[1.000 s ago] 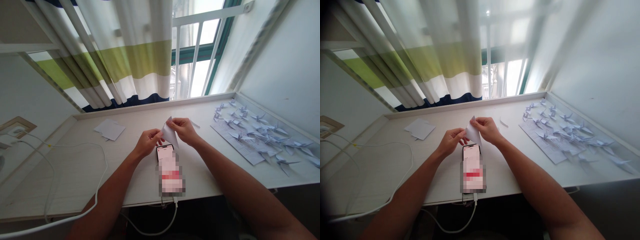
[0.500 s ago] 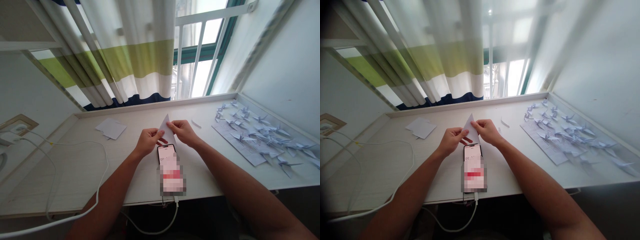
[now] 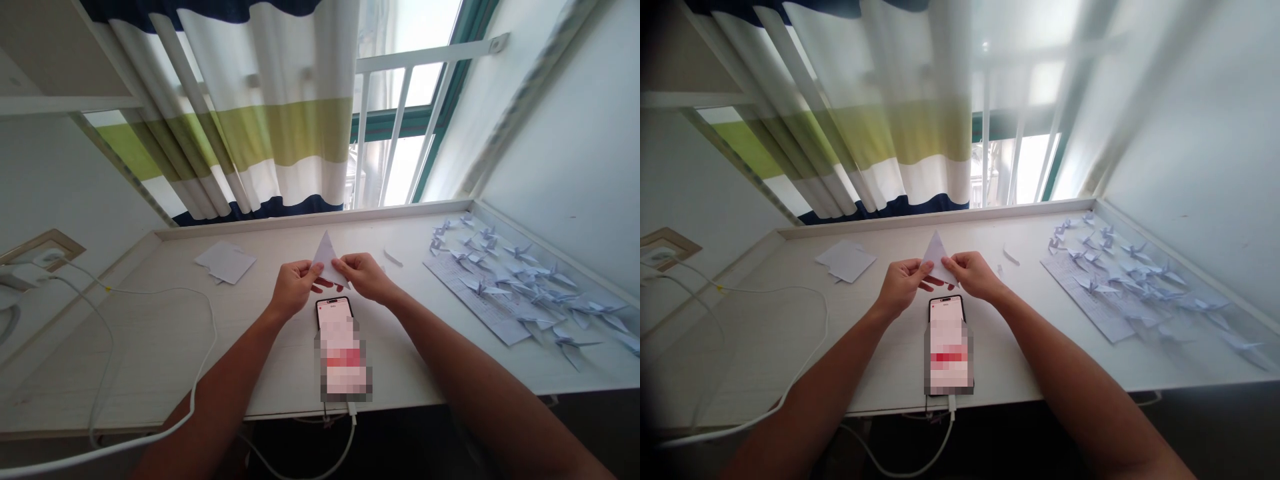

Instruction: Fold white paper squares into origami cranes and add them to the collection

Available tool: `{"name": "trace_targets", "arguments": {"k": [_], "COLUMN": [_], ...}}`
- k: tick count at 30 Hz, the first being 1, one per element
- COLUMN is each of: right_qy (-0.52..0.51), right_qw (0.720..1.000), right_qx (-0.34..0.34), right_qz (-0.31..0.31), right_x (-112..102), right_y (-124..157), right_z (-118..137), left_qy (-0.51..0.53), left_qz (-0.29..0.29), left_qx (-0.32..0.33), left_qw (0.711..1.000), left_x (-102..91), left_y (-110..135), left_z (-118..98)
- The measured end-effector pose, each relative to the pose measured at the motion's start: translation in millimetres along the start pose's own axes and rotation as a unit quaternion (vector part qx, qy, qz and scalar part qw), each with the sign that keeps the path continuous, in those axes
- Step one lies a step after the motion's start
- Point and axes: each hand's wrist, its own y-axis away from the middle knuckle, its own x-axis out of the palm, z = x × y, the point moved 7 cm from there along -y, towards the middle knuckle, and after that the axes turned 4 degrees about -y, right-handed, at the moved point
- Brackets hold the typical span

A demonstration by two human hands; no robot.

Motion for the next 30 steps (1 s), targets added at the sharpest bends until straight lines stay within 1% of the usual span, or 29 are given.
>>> {"name": "trace_targets", "arguments": {"k": [3,6,9,13,15,17,20,23,25,27,29,30], "right_qy": [0.034,0.035,0.044,0.145,0.175,0.191,0.202,0.173,0.136,0.107,0.104,0.114], "right_qw": [0.999,0.999,0.998,0.989,0.984,0.981,0.978,0.984,0.99,0.99,0.979,0.973], "right_qx": [0.008,0.008,0.009,-0.007,-0.012,-0.019,-0.032,-0.024,-0.022,-0.041,-0.087,-0.12], "right_qz": [0.033,0.031,0.048,0.026,0.03,0.041,0.028,0.017,-0.014,-0.086,-0.15,-0.158], "right_x": [4,5,9,7,8,8,6,2,-4,-16,-26,-27], "right_y": [0,0,0,1,1,1,1,0,-1,-1,2,4], "right_z": [-2,-3,-2,4,5,6,7,3,1,2,9,14], "left_qy": [0.0,0.003,0.005,0.0,-0.002,-0.002,0.007,0.016,0.022,0.028,0.03,0.032], "left_qz": [-0.028,-0.041,-0.063,-0.065,-0.072,-0.081,-0.088,-0.092,-0.095,-0.102,-0.108,-0.109], "left_qx": [0.001,0.005,0.01,0.008,0.006,0.004,0.003,0.007,0.012,0.017,0.018,0.019], "left_qw": [1.0,0.999,0.998,0.998,0.997,0.997,0.996,0.996,0.995,0.994,0.994,0.993], "left_x": [-5.5,-9.7,-15.4,-18.0,-19.7,-21.4,-22.3,-22.6,-23.7,-26.0,-27.8,-28.0], "left_y": [-1,-4,-5,-7,-8,-8,-8,-7,-7,-7,-7,-8], "left_z": [0,1,2,4,5,6,6,2,0,-1,0,0]}}
